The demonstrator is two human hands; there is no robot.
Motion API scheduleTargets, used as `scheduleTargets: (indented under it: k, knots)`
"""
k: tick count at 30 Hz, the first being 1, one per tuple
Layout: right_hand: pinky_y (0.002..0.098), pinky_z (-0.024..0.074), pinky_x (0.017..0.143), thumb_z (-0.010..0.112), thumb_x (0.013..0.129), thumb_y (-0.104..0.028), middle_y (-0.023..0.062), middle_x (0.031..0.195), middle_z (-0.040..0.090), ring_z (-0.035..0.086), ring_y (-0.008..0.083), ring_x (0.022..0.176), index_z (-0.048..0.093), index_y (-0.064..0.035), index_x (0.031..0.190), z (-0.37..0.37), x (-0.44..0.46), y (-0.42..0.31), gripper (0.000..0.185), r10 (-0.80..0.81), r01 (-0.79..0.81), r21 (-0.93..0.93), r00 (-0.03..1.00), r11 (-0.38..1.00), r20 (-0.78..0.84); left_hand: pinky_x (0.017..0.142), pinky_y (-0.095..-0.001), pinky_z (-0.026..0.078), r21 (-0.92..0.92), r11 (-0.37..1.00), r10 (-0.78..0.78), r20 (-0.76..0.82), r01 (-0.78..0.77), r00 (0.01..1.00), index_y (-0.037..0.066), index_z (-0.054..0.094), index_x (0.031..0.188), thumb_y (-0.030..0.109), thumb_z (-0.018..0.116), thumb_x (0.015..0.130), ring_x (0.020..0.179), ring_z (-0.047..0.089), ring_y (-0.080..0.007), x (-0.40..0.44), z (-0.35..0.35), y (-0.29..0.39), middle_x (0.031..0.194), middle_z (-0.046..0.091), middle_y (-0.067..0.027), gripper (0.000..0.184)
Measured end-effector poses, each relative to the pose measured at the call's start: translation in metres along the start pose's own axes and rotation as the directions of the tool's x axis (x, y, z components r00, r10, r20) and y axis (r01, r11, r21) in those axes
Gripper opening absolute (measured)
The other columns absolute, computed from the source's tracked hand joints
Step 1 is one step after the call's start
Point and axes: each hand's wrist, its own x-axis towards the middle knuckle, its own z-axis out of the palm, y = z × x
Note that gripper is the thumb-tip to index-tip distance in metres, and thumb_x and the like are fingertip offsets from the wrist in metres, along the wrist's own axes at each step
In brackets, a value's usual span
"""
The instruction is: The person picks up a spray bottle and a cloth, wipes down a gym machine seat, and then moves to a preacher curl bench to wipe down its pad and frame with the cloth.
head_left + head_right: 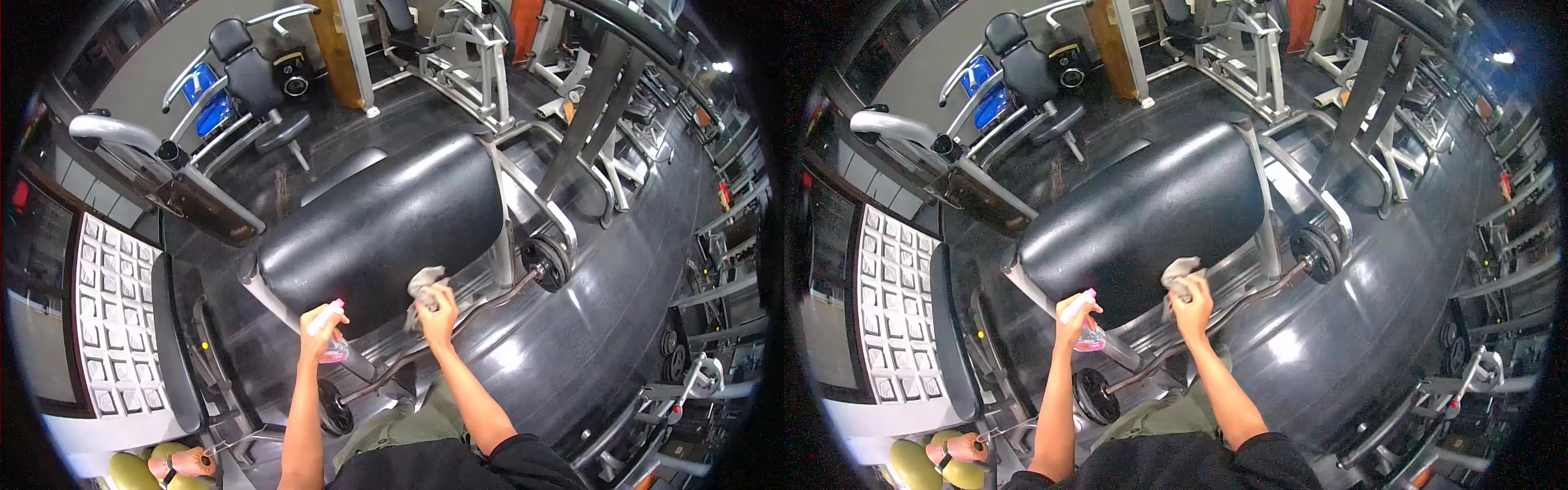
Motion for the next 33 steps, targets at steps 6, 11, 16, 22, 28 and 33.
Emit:
scheduleTargets:
  k: [6,11,16,22,28,33]
  knots:
    - [0.0370,0.0486,0.086,0.075,0.068,0.000,0.0116,0.100,0.065,0.063,0.0283,0.095,0.070,-0.0044,0.095,-0.013,0.034,0.009,0.028,-0.010,-0.002,-0.063,0.983,0.998,-0.183,0.048,-0.0245,0.047,0.024,0.999,-0.031,0.140,0.028,0.990,0.000,0.070,0.085,0.020,0.067,0.088,0.045,0.057,-0.0107,0.008,-0.011,-0.001,0.075,0.070,-0.0077,0.020]
    - [0.0375,0.0483,0.085,0.076,0.069,0.001,0.0116,0.099,0.065,0.062,0.0287,0.096,0.068,-0.0033,0.094,0.009,0.031,0.002,0.027,0.119,-0.146,-0.051,0.927,0.988,-0.357,0.047,-0.0249,0.048,-0.077,0.997,0.008,0.209,0.008,0.978,0.000,0.070,0.083,0.019,0.066,0.088,0.045,0.058,-0.0112,0.013,-0.016,-0.009,0.077,0.071,-0.0093,0.021]
    - [0.0382,0.0483,0.087,0.078,0.064,-0.002,0.0133,0.098,0.063,0.062,0.0309,0.098,0.067,-0.0042,0.090,0.033,-0.046,-0.022,0.028,0.065,-0.066,-0.019,0.997,0.998,-0.038,0.046,-0.0249,0.048,-0.095,0.995,0.015,0.260,0.010,0.966,-0.002,0.069,0.085,0.017,0.065,0.089,0.045,0.059,-0.0120,0.014,-0.020,-0.006,0.077,0.072,-0.0113,0.020]
    - [0.0356,0.0488,0.084,0.071,0.065,0.000,0.0124,0.095,0.063,0.063,0.0284,0.093,0.067,-0.0011,0.090,0.019,-0.023,-0.020,0.025,0.031,-0.030,0.014,0.999,0.999,-0.031,0.047,-0.0250,0.048,-0.111,0.994,0.018,0.302,0.016,0.953,-0.003,0.069,0.087,0.017,0.064,0.090,0.046,0.060,-0.0127,0.014,-0.023,-0.004,0.078,0.072,-0.0124,0.021]
    - [0.0369,0.0473,0.085,0.072,0.069,0.002,0.0120,0.096,0.062,0.061,0.0288,0.093,0.065,-0.0015,0.091,0.039,-0.023,-0.015,0.024,0.164,-0.165,0.021,0.938,0.986,-0.306,0.047,-0.0256,0.049,-0.122,0.992,0.022,0.320,0.018,0.947,-0.002,0.069,0.089,0.017,0.063,0.091,0.046,0.059,-0.0128,0.015,-0.026,-0.006,0.079,0.071,-0.0127,0.021]
    - [0.0411,0.0470,0.087,0.077,0.068,-0.006,0.0144,0.102,0.058,0.059,0.0332,0.099,0.059,-0.0005,0.089,0.059,-0.066,-0.044,0.028,0.044,-0.057,-0.086,0.988,0.995,-0.147,0.047,-0.0256,0.048,-0.125,0.990,-0.016,0.324,0.060,0.946,-0.002,0.069,0.088,0.018,0.063,0.091,0.046,0.059,-0.0132,0.014,-0.025,-0.001,0.079,0.071,-0.0126,0.021]
